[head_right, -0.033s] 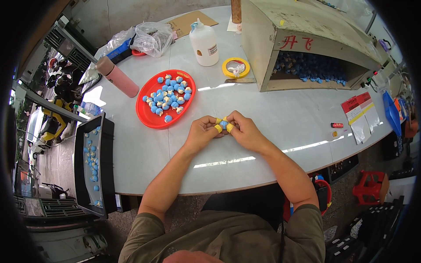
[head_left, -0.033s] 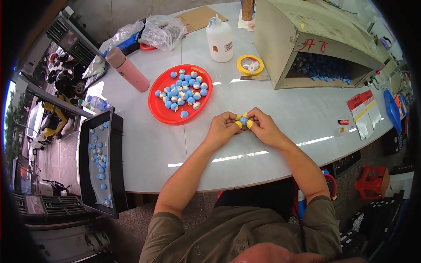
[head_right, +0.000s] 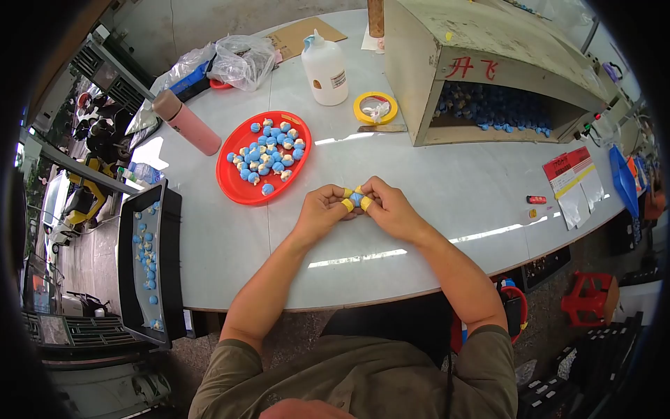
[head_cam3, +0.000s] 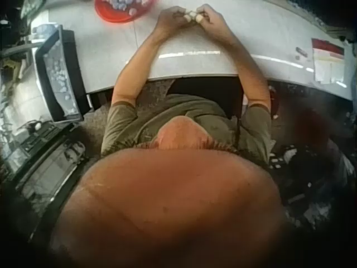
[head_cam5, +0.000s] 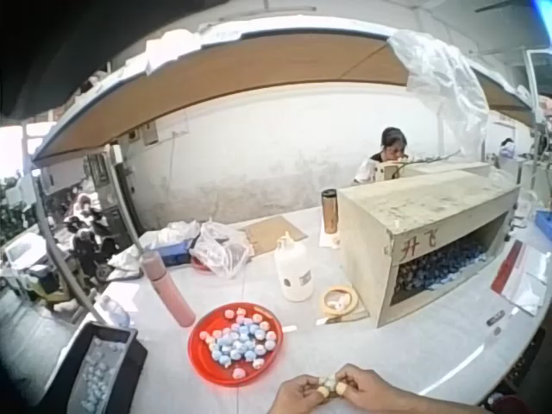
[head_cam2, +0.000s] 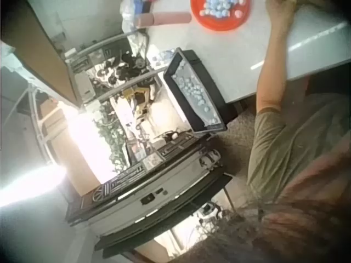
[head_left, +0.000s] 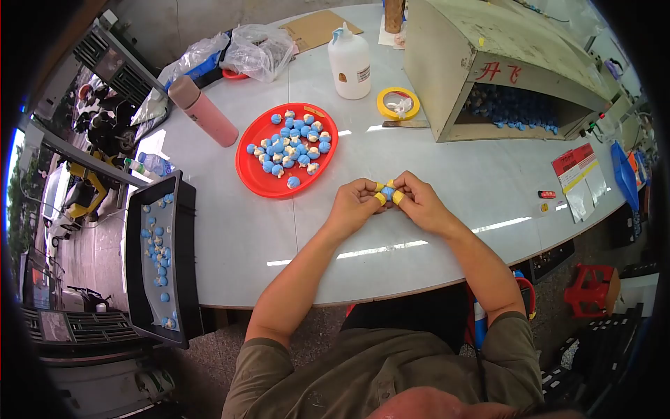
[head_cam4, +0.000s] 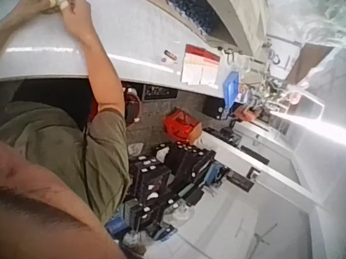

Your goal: The person assembles small plastic toy components by gluing yellow caps onto blue and white spheres with a glue bottle.

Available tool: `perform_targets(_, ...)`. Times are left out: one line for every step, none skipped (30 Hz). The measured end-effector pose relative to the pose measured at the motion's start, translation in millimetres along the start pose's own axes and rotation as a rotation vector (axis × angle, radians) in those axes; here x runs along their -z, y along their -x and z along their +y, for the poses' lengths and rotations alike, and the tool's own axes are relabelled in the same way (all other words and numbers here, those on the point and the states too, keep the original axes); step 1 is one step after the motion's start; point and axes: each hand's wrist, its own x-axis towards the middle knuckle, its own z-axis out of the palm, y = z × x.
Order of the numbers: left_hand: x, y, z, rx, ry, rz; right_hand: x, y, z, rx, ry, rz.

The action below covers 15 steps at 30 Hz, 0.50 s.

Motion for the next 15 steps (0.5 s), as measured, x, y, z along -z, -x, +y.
perform_targets(0.0,0.0,-0.4,-0.001,-0.002,-0.005,0.0,-0.4,-1.4,-0.034,-0.039,-0.011)
perform_targets(0.0,0.4,-0.5,0.001,-0.001,-0.004,0.1,-0.6,-2.0,-0.069,-0.078,-0.023)
perform_targets(0.1,1.2,-0.4,0.000,-0.002,-0.012,0.6,-0.6,-1.3,-0.072,-0.079,-0.024)
perform_targets(-0.3,2.2,0.1,-0.001,-0.003,-0.021,1.5,0.3,-1.4,-0.079,-0.046,-0.033)
perform_targets(0.1,2.4,-0.8,0.000,-0.002,-0.021,2.1,1.1,-1.1,-0.087,-0.013,-0.042)
perform_targets(0.8,2.0,-2.1,-0.007,-0.008,-0.032,2.2,1.5,-0.6,-0.090,-0.013,-0.043)
perform_targets(1.4,1.6,-2.8,-0.015,-0.015,-0.042,2.3,1.6,-0.4,-0.063,0.032,-0.043)
perform_targets(1.5,1.4,-3.3,-0.013,-0.013,-0.041,2.1,1.8,0.0,-0.036,0.076,-0.044)
perform_targets(1.5,1.3,-4.0,-0.023,-0.011,-0.048,1.5,2.1,-0.3,-0.039,0.076,-0.046)
perform_targets(1.2,1.5,-4.2,-0.033,-0.010,-0.054,0.7,2.5,-1.0,-0.022,0.072,-0.041)
perform_targets(0.7,1.9,-4.1,-0.032,-0.007,-0.051,0.0,2.8,-1.3,-0.006,0.068,-0.036)
perform_targets(-0.1,2.4,-3.5,-0.028,0.000,-0.048,-0.5,2.9,-0.6,-0.008,0.068,-0.040)
perform_targets(-0.7,2.7,-3.0,-0.025,0.007,-0.043,-0.7,2.7,0.3,-0.013,0.061,-0.036)
perform_targets(-0.7,2.3,-3.8,-0.025,0.009,-0.040,-1.1,2.4,0.8,-0.017,0.055,-0.033)
perform_targets(-0.6,1.8,-4.8,-0.037,0.003,-0.036,-1.8,2.3,-0.2,-0.018,0.055,-0.037)
